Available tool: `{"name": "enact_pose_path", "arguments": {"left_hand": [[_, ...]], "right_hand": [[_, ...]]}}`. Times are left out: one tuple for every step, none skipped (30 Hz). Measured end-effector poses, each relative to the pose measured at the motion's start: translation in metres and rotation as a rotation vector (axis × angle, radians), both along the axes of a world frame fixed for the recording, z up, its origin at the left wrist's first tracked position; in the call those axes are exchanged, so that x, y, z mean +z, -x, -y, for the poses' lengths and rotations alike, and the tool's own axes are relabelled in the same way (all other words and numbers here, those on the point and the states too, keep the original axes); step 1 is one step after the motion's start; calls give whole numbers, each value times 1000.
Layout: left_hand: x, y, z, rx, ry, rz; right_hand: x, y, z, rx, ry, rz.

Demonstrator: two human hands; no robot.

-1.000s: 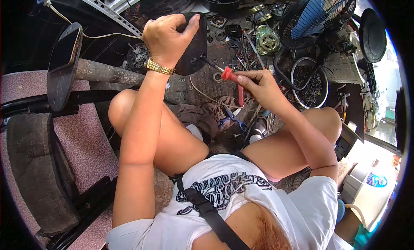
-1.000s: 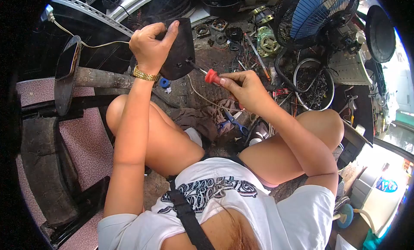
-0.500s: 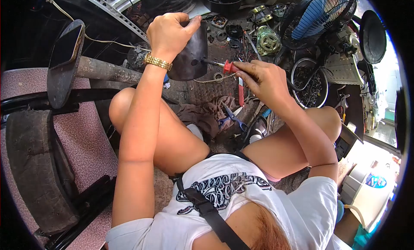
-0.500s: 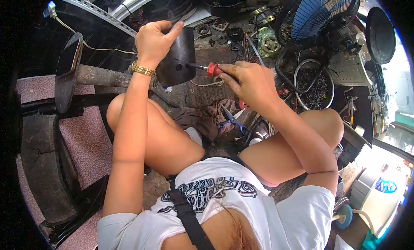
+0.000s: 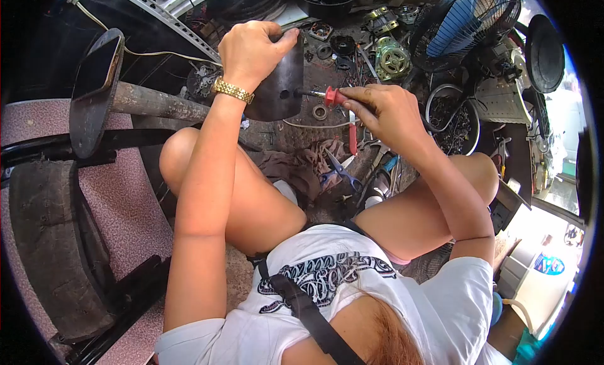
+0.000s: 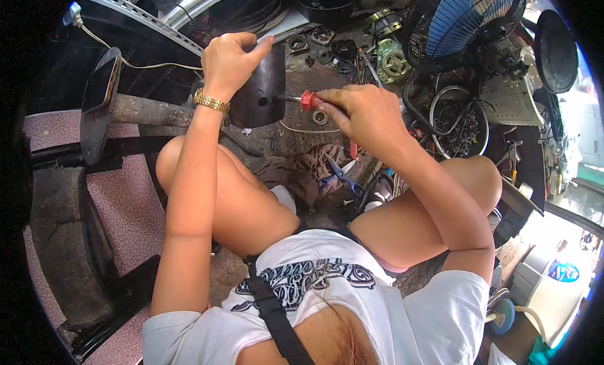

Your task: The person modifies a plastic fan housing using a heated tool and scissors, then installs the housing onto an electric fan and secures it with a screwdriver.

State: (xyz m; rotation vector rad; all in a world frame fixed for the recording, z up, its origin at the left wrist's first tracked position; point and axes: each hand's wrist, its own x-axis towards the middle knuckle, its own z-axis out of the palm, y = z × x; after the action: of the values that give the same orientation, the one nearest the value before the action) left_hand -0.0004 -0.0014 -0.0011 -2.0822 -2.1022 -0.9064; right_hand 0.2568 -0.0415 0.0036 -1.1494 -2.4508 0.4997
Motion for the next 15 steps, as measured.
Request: {"name": "enact_pose_path", "arguments": {"left_hand": [[-1,1,-1,0,0,-1],[-3,2,-1,-1,-4,6],[1,1,0,-1,-7,12],[4,0,1,-1,-7,11],[8,-1,2,10,92,3],[12,-3,3,21,192,-4],[10,-3,2,20,192,-3],[7,-1,1,2,150,5],[6,0,1,-15,107,14],[5,0,1,-14,106,15],[3,-1,1,-7,108,17],[1,-1,1,1,110,20],[0,-1,1,1,109,20],[-1,0,0,-4,101,19],[-1,0,0,-9,93,18]], "right_hand": [[1,0,0,4,-3,1],[-1,-1,0,5,-3,1],[-3,-1,0,14,-2,-2],[-5,-1,1,22,-2,-6],[-4,-1,1,22,-3,-6],[-2,-1,1,19,1,-8],[-1,-1,1,17,5,-8],[0,-1,2,16,6,-8],[2,-1,2,5,22,3],[3,-1,2,-6,37,15],[3,0,2,-6,36,15],[4,0,2,-6,31,25],[4,0,2,-5,26,35],[3,0,2,-6,27,35],[1,-1,3,-2,23,27]]}}
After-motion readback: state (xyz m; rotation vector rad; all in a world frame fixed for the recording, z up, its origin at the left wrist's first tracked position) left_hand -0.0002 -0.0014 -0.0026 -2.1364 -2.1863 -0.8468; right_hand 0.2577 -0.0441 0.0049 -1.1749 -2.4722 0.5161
